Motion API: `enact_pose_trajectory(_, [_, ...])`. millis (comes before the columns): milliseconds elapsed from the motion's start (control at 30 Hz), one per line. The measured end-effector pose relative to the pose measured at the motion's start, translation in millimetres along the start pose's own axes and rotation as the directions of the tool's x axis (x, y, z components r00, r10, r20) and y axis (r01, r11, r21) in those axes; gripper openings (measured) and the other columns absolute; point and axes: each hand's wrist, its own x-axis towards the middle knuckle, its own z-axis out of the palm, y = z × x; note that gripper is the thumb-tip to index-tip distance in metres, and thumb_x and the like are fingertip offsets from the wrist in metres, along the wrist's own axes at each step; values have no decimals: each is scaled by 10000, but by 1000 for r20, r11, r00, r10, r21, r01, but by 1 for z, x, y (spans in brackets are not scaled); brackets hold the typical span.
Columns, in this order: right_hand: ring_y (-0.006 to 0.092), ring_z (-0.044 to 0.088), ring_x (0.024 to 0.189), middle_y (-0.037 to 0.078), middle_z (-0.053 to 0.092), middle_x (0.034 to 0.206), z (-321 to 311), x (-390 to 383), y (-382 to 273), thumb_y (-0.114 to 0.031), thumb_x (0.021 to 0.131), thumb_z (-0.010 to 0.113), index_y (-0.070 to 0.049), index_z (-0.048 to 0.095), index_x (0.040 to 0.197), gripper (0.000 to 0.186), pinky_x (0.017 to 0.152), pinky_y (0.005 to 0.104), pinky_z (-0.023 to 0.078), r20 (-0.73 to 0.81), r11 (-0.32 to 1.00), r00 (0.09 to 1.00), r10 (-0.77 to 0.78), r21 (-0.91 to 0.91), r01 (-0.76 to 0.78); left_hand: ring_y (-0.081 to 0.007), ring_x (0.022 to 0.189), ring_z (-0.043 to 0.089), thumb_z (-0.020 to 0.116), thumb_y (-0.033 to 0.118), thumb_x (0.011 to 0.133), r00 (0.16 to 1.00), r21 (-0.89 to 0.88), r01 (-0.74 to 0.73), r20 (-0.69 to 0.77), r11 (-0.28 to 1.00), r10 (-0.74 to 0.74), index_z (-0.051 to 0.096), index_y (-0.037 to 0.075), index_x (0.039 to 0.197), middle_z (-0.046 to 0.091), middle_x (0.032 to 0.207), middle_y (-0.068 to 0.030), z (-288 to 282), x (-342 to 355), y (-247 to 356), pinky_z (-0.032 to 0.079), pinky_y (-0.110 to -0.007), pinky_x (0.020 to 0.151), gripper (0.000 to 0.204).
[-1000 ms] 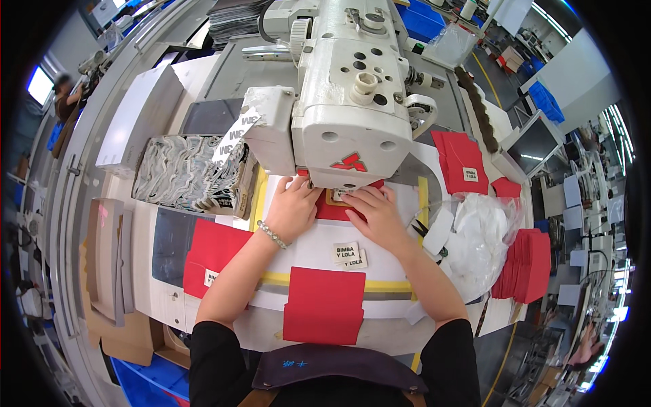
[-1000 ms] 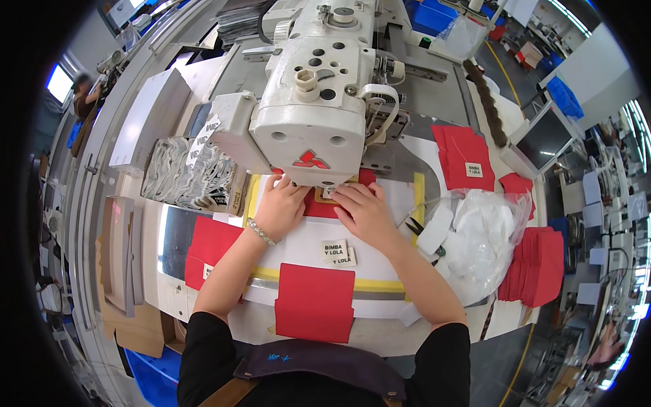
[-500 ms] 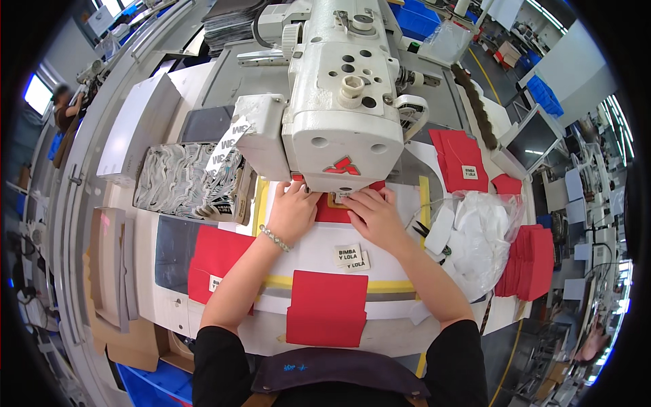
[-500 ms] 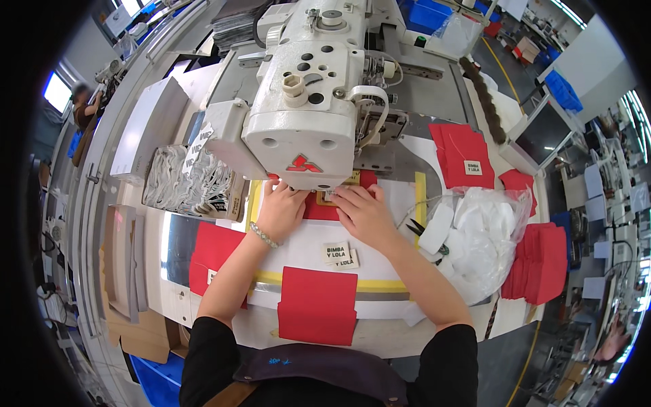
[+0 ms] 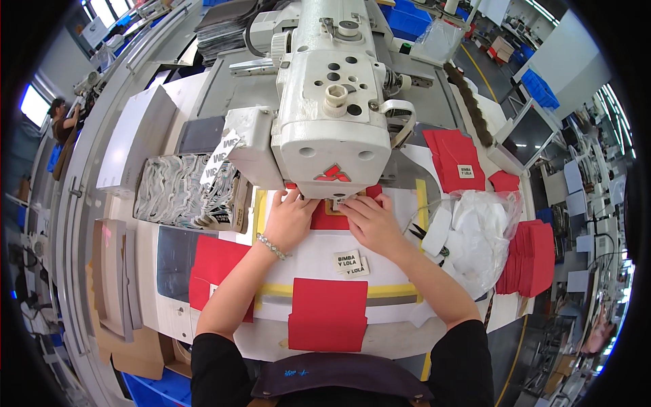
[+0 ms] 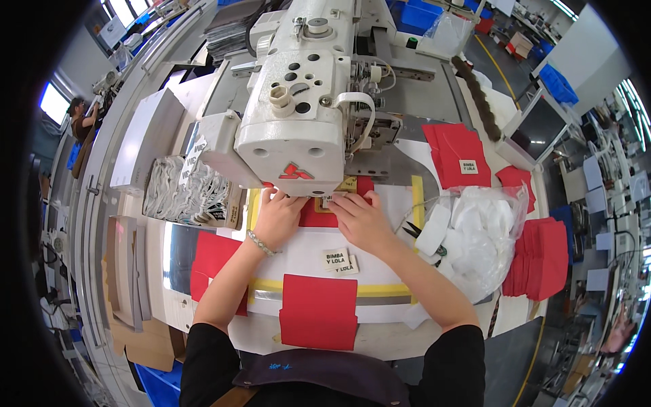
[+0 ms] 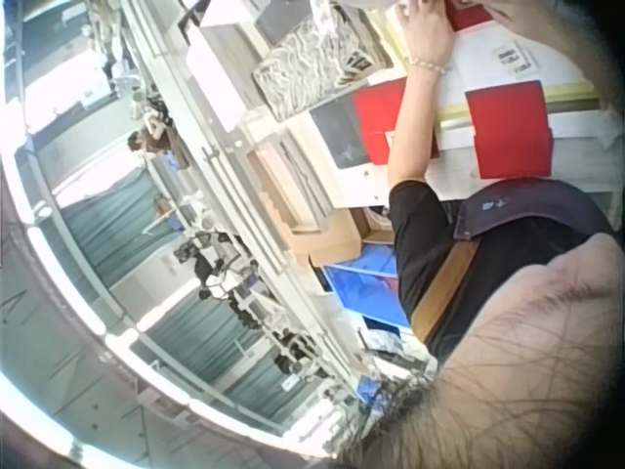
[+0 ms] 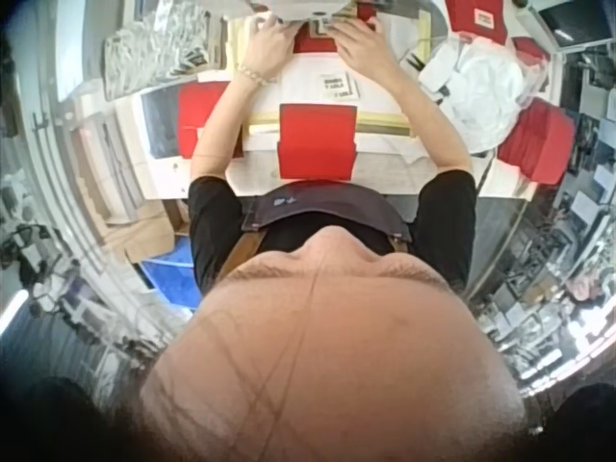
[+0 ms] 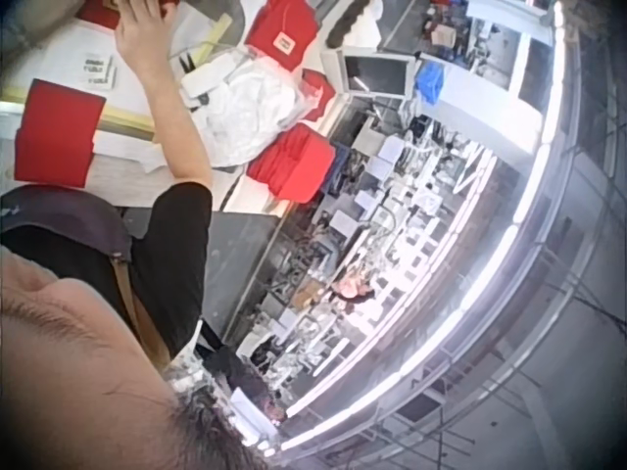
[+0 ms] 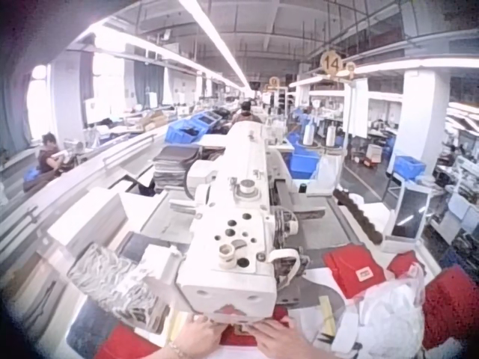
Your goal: The person places white rectangular labels onto red fabric pieces and sews them using a sewing machine. They repeatedly pick up labels, align them on the fabric, guide the fabric under the needle, and trim threads with scissors. Finished pieces are stacked to the left.
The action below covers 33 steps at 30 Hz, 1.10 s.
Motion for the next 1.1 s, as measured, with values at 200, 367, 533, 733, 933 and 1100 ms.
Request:
enact_pose_trajectory(200, [163,579,1057,0,640,1131,0,2,-1,-107,795,667,-110,661,1104,309,901,398,333,-37,1000,999,5,4,-4,-220,1073,546,585,35,780,1000,-23,5,0,1000,-5,659,93,1141,634,1127,-34,-2,0,-2,340,-433,958,374])
enact_pose_trajectory(367, [165,564,1042,-6,645,1080,2,8,2,-122,806,665,-109,667,1069,264,912,409,318,-59,1000,998,19,12,-19,-246,1076,547,588,64,817,998,-43,57,22,997,-56,658,100,1106,624,1127,-58,1,1,-6,359,-452,924,300])
enact_pose_trajectory(533, [179,525,1096,-12,615,1161,8,8,14,-169,805,655,-100,643,1116,319,908,443,323,-9,998,999,40,-41,-40,-273,1066,557,581,81,841,990,-33,98,110,995,-94,645,94,1063,621,1110,-86,8,7,-12,387,-487,866,231])
enact_pose_trajectory(733, [188,509,1122,-10,610,1180,8,10,10,-192,824,638,-102,646,1131,321,917,465,315,34,995,996,83,-49,-81,-283,1049,567,570,101,863,995,-31,88,51,996,-86,643,88,1082,624,1096,-96,13,8,-13,392,-507,855,231])
enact_pose_trajectory(933, [203,492,1150,-1,597,1257,-6,7,1,-232,847,630,-103,622,1208,384,928,478,320,78,989,989,122,-94,-114,-276,1040,569,562,116,877,987,4,98,129,995,-98,649,87,1102,633,1068,-92,6,8,-9,386,-500,873,244])
enact_pose_trajectory(1100, [210,494,1135,19,588,1286,-23,3,-2,-234,845,642,-96,598,1248,428,916,457,342,132,992,986,106,-80,-96,-265,1055,559,580,142,878,978,5,97,184,995,-97,645,78,1101,631,1083,-88,-2,6,-10,381,-481,889,241])
